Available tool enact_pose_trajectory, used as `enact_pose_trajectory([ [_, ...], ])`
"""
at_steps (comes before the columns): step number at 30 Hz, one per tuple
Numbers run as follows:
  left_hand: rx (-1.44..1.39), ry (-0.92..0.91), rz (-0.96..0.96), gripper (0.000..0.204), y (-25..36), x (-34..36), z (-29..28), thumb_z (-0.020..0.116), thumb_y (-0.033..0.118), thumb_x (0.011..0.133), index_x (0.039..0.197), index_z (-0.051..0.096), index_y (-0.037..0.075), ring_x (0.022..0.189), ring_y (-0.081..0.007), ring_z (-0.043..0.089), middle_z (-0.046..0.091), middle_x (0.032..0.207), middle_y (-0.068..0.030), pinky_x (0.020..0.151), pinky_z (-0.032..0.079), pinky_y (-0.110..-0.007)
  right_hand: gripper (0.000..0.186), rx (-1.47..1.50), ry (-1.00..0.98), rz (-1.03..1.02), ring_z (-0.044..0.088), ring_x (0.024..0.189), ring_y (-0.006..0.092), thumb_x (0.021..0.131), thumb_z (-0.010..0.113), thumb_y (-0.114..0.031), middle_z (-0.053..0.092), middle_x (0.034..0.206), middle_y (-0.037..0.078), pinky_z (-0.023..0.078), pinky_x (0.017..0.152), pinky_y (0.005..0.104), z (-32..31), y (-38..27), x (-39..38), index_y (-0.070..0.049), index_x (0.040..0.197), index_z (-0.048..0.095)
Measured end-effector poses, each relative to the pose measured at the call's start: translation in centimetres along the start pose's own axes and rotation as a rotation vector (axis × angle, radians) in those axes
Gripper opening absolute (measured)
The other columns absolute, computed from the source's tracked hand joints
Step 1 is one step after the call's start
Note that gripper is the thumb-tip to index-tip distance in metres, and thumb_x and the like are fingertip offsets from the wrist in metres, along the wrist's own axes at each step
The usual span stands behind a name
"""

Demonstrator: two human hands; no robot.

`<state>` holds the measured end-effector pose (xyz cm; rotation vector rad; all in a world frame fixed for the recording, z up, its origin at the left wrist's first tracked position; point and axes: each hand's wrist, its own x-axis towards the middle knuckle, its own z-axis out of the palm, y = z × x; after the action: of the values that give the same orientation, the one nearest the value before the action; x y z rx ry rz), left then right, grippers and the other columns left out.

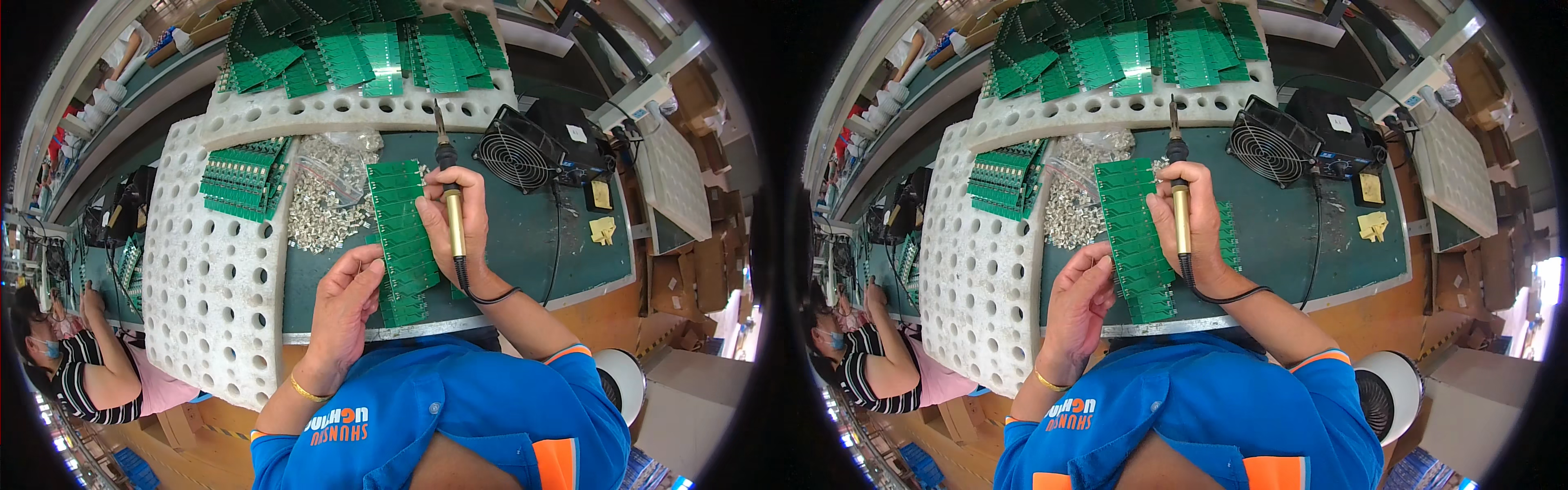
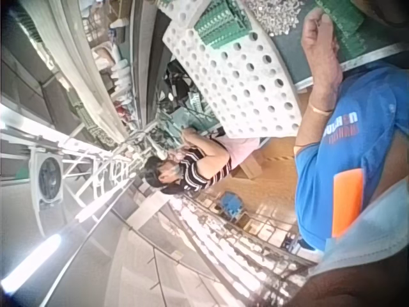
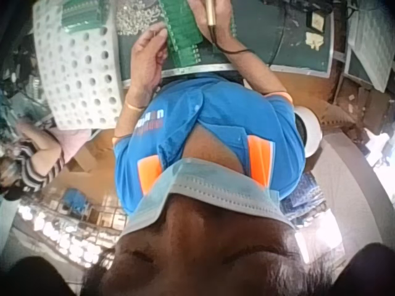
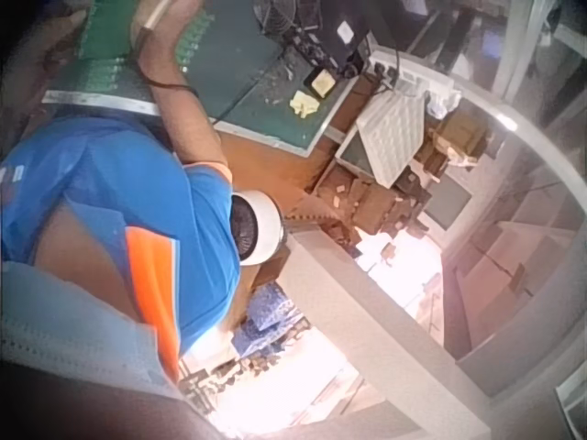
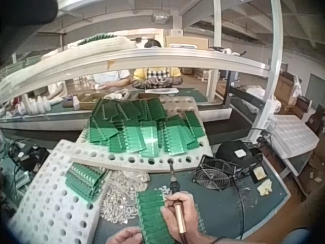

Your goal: The person solders electronic components onto circuit boards using a soldering iron and solder wire, handling and positioning the boards on the workbench.

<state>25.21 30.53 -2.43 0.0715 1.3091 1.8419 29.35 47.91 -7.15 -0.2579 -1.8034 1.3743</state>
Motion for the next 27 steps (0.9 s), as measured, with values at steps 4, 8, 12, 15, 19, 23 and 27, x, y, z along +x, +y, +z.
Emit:
enact_pose_trajectory([
  [4, -0.042, 0.0, 0.002, 0.026, -0.3, 0.0, -0.3, 0.063, 0.019, 0.098, 0.119, 0.063, 0.004, 0.061, 0.0013, 0.037, 0.056, 0.079, 0.0088, 0.054, 0.03, -0.017, 0.031, 0.018, 0.001, 0.013, 0.049, 0.076, 0.0086, 0.092, 0.065, -0.003, 0.05, 0.092, 0.003, 0.046, 0.067, 0.0225, 0.2, -0.1, 0.0, -0.005, 0.118, 0.049],
  [8, -0.042, -0.003, 0.008, 0.025, -0.2, 0.1, -0.3, 0.062, 0.018, 0.098, 0.119, 0.063, 0.003, 0.061, 0.0013, 0.038, 0.056, 0.08, 0.0086, 0.054, 0.03, -0.016, 0.031, 0.018, 0.003, -0.01, 0.049, 0.076, 0.0084, 0.092, 0.065, -0.001, 0.05, 0.092, 0.003, 0.046, 0.066, 0.0223, 0.3, 0.2, 0.1, -0.005, 0.118, 0.049],
  [12, -0.041, 0.02, -0.005, 0.025, 0.0, 0.2, -0.1, 0.062, 0.017, 0.098, 0.119, 0.063, 0.004, 0.061, 0.0013, 0.038, 0.056, 0.08, 0.0086, 0.054, 0.03, -0.017, 0.033, 0.068, -0.006, 0.028, 0.049, 0.077, 0.0085, 0.09, 0.065, 0.002, 0.05, 0.094, 0.004, 0.046, 0.066, 0.0223, 0.2, 0.2, 0.1, -0.005, 0.118, 0.049],
  [15, -0.053, 0.019, -0.005, 0.024, -0.1, 0.1, -0.2, 0.062, 0.017, 0.098, 0.118, 0.063, 0.004, 0.061, 0.0011, 0.038, 0.055, 0.079, 0.0085, 0.053, 0.03, -0.017, 0.033, 0.057, -0.003, 0.029, 0.05, 0.078, 0.0093, 0.09, 0.065, 0.003, 0.05, 0.096, 0.004, 0.047, 0.067, 0.0227, 0.2, 0.1, 0.0, -0.005, 0.118, 0.049],
  [19, -0.065, 0.021, -0.014, 0.023, -0.5, 0.3, -0.5, 0.062, 0.016, 0.098, 0.118, 0.063, 0.004, 0.06, 0.0004, 0.038, 0.053, 0.077, 0.0085, 0.053, 0.03, -0.018, 0.032, 0.038, 0.006, 0.042, 0.052, 0.08, 0.0111, 0.089, 0.066, 0.001, 0.049, 0.1, 0.006, 0.049, 0.069, 0.0237, 0.2, 0.3, -0.1, -0.004, 0.117, 0.05],
  [23, -0.025, 0.028, -0.012, 0.022, -0.6, 0.1, -0.7, 0.063, 0.016, 0.098, 0.117, 0.064, 0.004, 0.061, 0.0002, 0.038, 0.052, 0.077, 0.0086, 0.053, 0.03, -0.018, 0.031, 0.017, -0.014, 0.015, 0.053, 0.082, 0.0119, 0.09, 0.066, -0.001, 0.048, 0.102, 0.007, 0.049, 0.069, 0.0243, 0.2, 0.0, -0.3, -0.004, 0.117, 0.05],
  [27, 0.111, 0.026, 0.041, 0.023, -1.0, 0.0, -1.1, 0.062, 0.017, 0.098, 0.117, 0.065, 0.004, 0.066, 0.0012, 0.04, 0.054, 0.081, 0.0085, 0.055, 0.03, -0.017, 0.031, 0.027, -0.019, -0.016, 0.053, 0.08, 0.0117, 0.092, 0.065, -0.001, 0.047, 0.103, 0.007, 0.049, 0.066, 0.0232, 0.1, -0.2, -0.3, -0.003, 0.118, 0.049],
])
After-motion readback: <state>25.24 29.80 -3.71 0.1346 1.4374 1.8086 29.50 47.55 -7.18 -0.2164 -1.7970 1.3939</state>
